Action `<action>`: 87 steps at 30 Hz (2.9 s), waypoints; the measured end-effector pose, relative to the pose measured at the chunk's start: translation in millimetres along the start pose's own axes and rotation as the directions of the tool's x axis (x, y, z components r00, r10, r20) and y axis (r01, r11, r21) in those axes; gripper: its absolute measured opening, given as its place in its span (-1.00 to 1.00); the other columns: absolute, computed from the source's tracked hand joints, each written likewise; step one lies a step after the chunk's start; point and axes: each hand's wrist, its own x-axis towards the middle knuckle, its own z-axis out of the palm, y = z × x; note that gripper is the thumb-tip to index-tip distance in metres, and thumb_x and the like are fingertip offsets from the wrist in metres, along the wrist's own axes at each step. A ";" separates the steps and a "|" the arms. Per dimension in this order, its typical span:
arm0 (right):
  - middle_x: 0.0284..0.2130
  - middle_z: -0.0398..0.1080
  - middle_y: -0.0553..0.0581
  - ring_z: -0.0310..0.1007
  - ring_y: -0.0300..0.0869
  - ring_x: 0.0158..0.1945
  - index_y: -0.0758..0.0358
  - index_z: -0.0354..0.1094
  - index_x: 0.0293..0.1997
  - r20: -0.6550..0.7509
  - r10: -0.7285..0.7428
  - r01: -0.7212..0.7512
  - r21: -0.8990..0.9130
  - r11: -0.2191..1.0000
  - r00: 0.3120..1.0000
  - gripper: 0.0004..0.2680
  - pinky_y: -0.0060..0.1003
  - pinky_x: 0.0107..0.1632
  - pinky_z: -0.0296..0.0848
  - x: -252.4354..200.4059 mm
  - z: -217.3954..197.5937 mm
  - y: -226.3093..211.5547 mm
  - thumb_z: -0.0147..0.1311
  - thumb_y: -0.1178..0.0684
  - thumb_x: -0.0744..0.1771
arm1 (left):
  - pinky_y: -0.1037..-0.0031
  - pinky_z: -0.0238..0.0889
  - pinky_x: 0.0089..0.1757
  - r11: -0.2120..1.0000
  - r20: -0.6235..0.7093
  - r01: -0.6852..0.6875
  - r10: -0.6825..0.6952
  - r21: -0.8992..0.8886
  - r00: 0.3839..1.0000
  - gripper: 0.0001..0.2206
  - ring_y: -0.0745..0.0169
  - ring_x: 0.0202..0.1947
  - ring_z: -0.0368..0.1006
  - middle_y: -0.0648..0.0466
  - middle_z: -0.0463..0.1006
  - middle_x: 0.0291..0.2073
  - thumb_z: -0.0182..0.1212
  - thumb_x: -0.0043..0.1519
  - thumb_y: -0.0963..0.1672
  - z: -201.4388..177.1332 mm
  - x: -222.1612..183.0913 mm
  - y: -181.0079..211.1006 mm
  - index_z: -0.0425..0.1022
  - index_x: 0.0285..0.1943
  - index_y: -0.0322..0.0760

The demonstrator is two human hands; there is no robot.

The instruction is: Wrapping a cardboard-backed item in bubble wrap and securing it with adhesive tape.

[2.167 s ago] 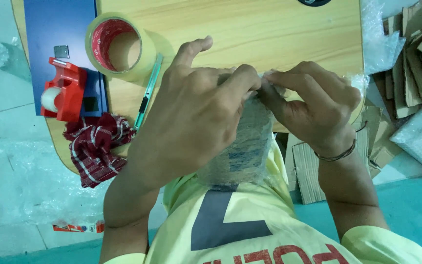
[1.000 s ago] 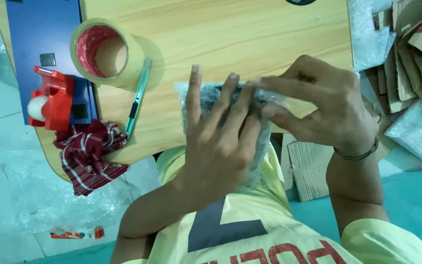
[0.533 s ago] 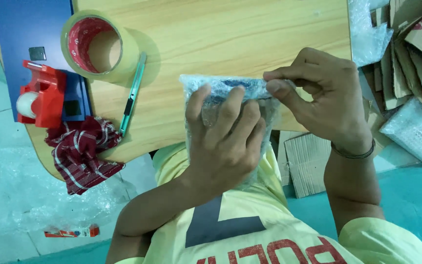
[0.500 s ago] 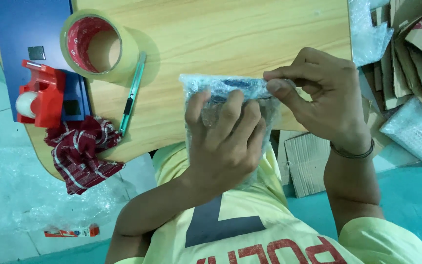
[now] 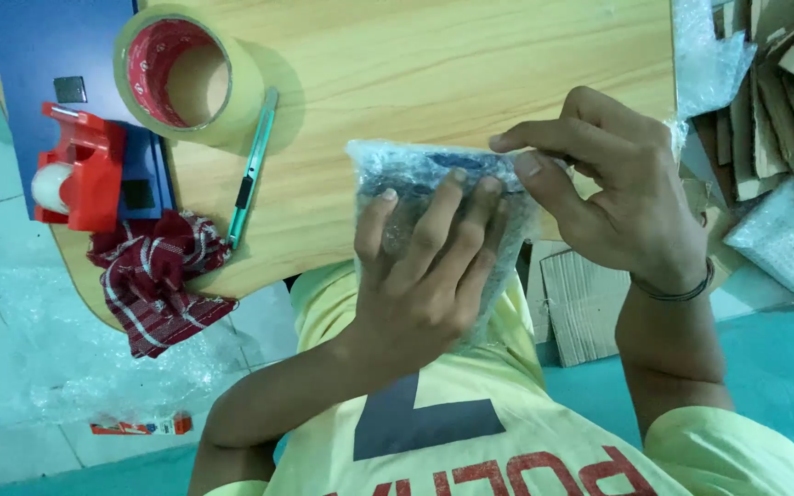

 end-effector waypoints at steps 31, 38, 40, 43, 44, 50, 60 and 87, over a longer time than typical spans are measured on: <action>-0.42 0.24 0.02 0.10 -0.34 -0.42 0.43 0.43 -0.23 -0.002 0.286 -0.266 0.357 0.895 0.958 -0.86 -0.49 -0.32 0.12 -3.1 19.4 2.9 0.33 0.21 0.27 | -0.10 -0.25 0.23 0.957 -0.002 0.003 -0.003 -0.289 1.000 -0.73 0.22 0.36 0.28 0.24 0.73 0.12 0.37 0.40 -0.13 -8.9 -27.1 -21.8 0.46 0.24 -0.08; -0.29 0.30 0.02 0.14 -0.34 -0.41 0.37 0.45 0.05 0.056 0.295 -0.300 0.206 0.932 0.954 -0.63 -0.47 -0.39 0.14 -0.5 23.6 -0.5 0.44 0.02 0.23 | -0.02 -0.21 0.22 0.921 -0.071 0.144 -0.181 -0.362 0.981 -0.86 0.18 0.23 0.34 0.35 0.68 0.03 0.28 0.33 -0.08 -8.0 -47.5 -37.5 0.55 0.04 0.00; -0.30 0.33 0.03 0.16 -0.33 -0.41 0.38 0.42 0.00 0.066 0.311 -0.318 0.224 0.921 0.948 -0.66 -0.46 -0.37 0.16 -0.2 21.6 1.3 0.44 0.05 0.23 | -0.03 -0.16 0.19 0.913 -0.053 0.155 -0.189 -0.376 0.981 -0.85 0.16 0.23 0.33 0.32 0.67 0.02 0.32 0.31 -0.10 -13.7 -46.1 -40.7 0.54 0.02 -0.04; -0.27 0.36 0.04 0.11 -0.36 -0.45 0.38 0.38 -0.01 0.086 0.343 -0.353 0.237 0.905 0.935 -0.67 -0.49 -0.39 0.14 1.1 19.3 -1.0 0.41 0.05 0.24 | -0.01 -0.09 0.17 0.891 -0.022 0.181 -0.209 -0.417 0.978 -0.85 0.12 0.22 0.33 0.28 0.65 0.01 0.35 0.29 -0.11 -15.9 -46.7 -42.8 0.53 0.00 -0.10; -0.23 0.37 0.03 0.05 -0.41 -0.49 0.37 0.37 0.04 0.098 0.356 -0.369 0.235 0.899 0.929 -0.64 -0.54 -0.44 0.10 1.8 19.2 -2.7 0.39 0.02 0.25 | 0.00 -0.07 0.18 0.876 -0.009 0.196 -0.222 -0.441 0.975 -0.85 0.11 0.23 0.33 0.26 0.64 0.00 0.34 0.30 -0.09 -15.9 -47.7 -43.2 0.53 -0.01 -0.12; -0.44 0.28 0.04 0.15 -0.34 -0.50 0.47 0.30 0.05 0.094 0.317 -0.330 0.300 0.895 0.944 -0.72 -0.47 -0.43 0.17 3.4 21.2 6.2 0.25 0.11 0.33 | 0.04 0.06 0.21 0.748 0.004 0.274 -0.342 -0.605 0.940 -0.76 0.02 0.23 0.33 0.07 0.65 0.00 0.40 0.22 -0.13 -9.0 -67.3 -49.7 0.48 0.00 -0.22; -0.31 0.19 -0.21 0.16 -0.46 -0.31 -0.06 0.14 0.29 -0.316 0.349 0.076 0.828 0.556 0.882 -0.77 -0.55 -0.16 0.23 -41.6 20.6 78.9 0.07 0.07 0.49 | 0.14 0.29 0.39 0.554 0.021 0.385 -0.551 -0.738 0.834 -0.29 -0.14 0.43 0.28 -0.16 0.22 0.39 0.33 0.26 0.05 -0.5 -91.9 -46.1 0.06 0.49 -0.24; 0.33 0.47 0.11 0.56 -0.15 0.26 0.13 0.33 0.50 -0.326 0.501 0.283 0.945 0.163 0.801 -0.67 -0.15 0.43 0.54 -84.4 40.7 67.5 0.00 -0.06 0.51 | 0.68 0.16 -0.42 -0.191 0.217 0.110 -0.755 -0.976 0.619 -0.90 0.49 -0.50 0.27 0.09 0.56 -0.41 0.28 0.25 -0.31 7.8 -64.2 -61.9 0.55 -0.08 -0.49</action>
